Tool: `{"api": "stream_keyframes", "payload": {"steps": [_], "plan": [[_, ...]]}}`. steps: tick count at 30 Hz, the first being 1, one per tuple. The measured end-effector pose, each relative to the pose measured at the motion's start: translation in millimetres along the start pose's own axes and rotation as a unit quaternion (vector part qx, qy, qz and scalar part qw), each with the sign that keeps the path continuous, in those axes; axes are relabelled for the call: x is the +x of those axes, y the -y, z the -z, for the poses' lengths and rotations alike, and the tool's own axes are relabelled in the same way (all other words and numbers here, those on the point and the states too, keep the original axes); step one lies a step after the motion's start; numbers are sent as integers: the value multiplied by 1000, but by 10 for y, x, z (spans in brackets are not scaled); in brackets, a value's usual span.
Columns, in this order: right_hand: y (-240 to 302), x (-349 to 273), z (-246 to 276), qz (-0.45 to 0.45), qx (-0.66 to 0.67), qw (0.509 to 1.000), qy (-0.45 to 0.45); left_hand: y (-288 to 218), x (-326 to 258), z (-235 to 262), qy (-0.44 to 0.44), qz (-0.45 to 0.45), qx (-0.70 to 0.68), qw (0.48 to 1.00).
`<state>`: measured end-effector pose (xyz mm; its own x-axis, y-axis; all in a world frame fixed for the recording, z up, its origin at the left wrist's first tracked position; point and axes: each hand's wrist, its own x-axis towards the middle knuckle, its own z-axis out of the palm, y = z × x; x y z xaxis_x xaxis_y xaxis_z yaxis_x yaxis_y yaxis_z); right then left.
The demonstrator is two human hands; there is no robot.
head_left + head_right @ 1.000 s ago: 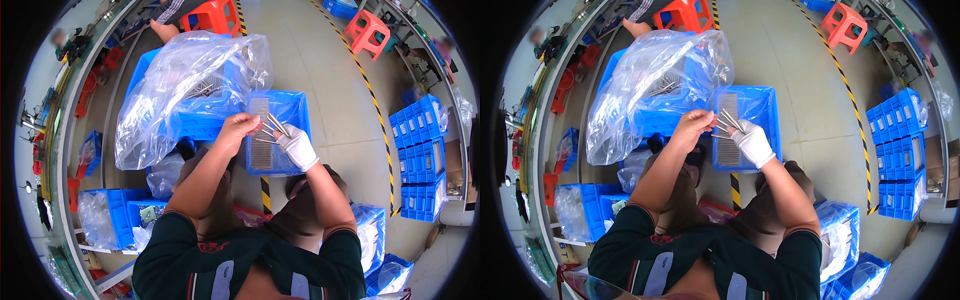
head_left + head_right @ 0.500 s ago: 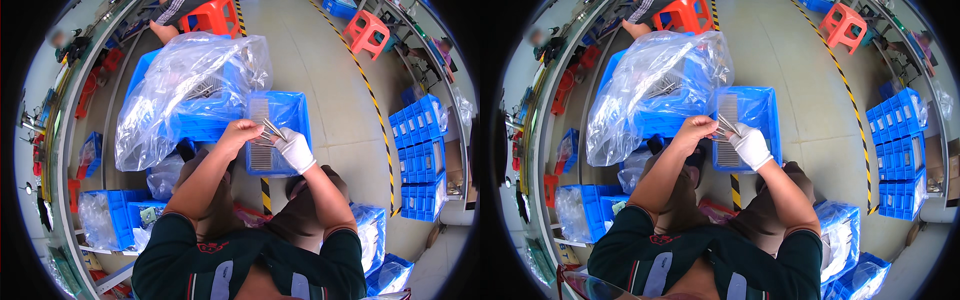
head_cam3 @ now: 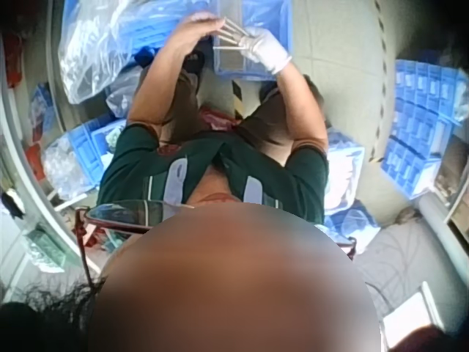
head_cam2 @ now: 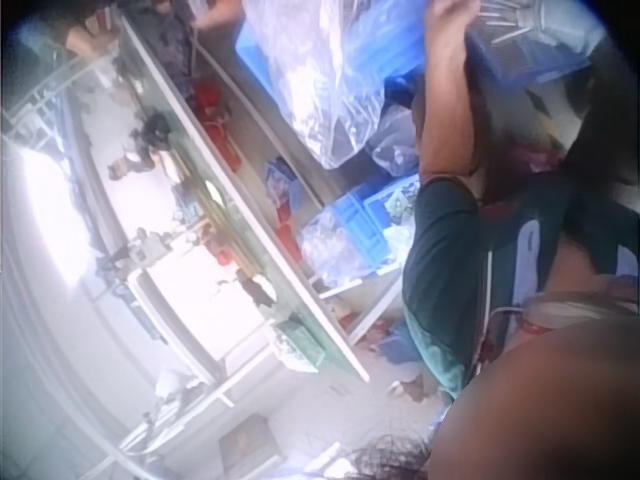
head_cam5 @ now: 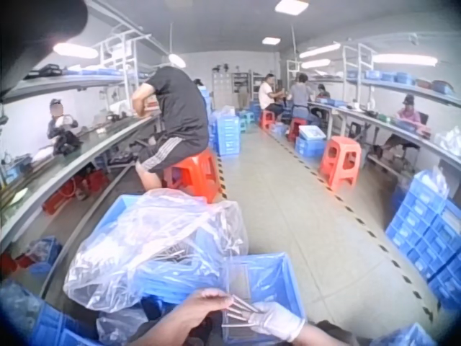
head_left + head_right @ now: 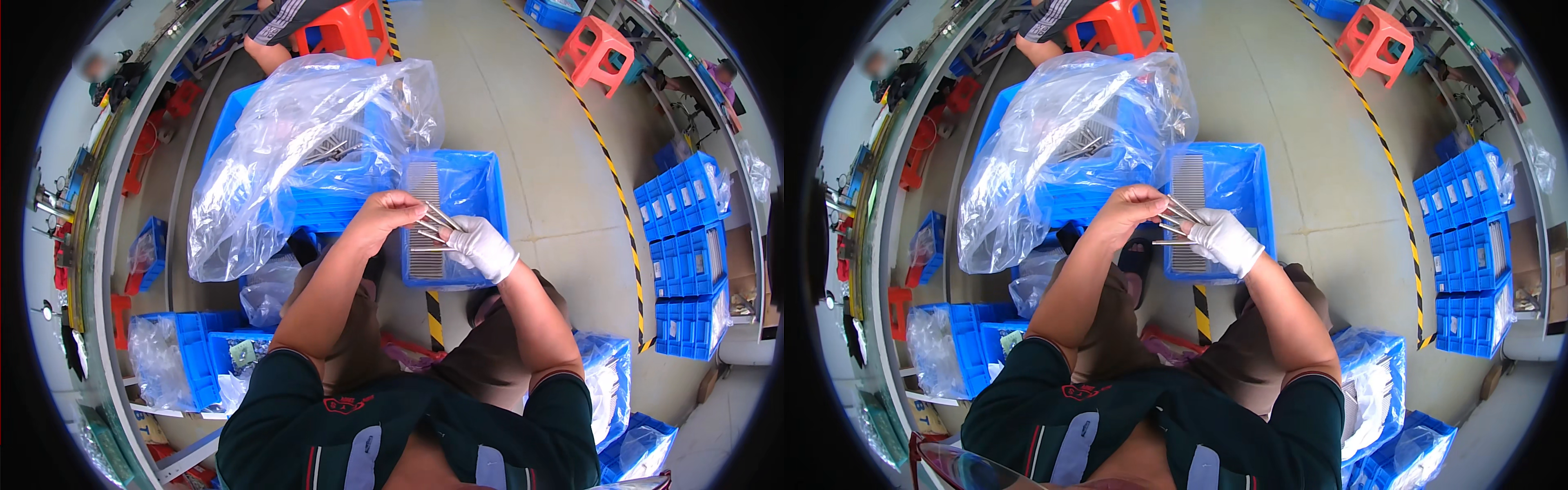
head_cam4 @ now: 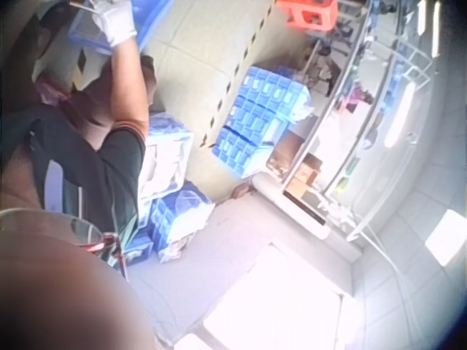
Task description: The person organizes metal pins into sets by hand, taking them from a storage bin.
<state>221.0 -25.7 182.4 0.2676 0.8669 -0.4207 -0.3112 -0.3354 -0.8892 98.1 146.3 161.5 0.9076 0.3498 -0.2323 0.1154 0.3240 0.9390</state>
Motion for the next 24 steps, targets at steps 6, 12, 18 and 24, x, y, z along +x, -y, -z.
{"api": "stream_keyframes", "payload": {"steps": [6, 12, 18, 24], "plan": [[-23, 18, -33, 6, 0, 1000, -4, -15, 18, 36, -26, 23, 3, 999], [-37, 24, -25, 2, -9, 998, 57, -2, 18, 34, -10, 23, -32, 999], [-67, 23, 4, -8, 19, 997, 70, -4, 2, 32, 16, 4, 10, 1000], [-102, 31, -53, 28, -41, 998, 27, 27, 21, 44, 1, 37, 15, 999]]}}
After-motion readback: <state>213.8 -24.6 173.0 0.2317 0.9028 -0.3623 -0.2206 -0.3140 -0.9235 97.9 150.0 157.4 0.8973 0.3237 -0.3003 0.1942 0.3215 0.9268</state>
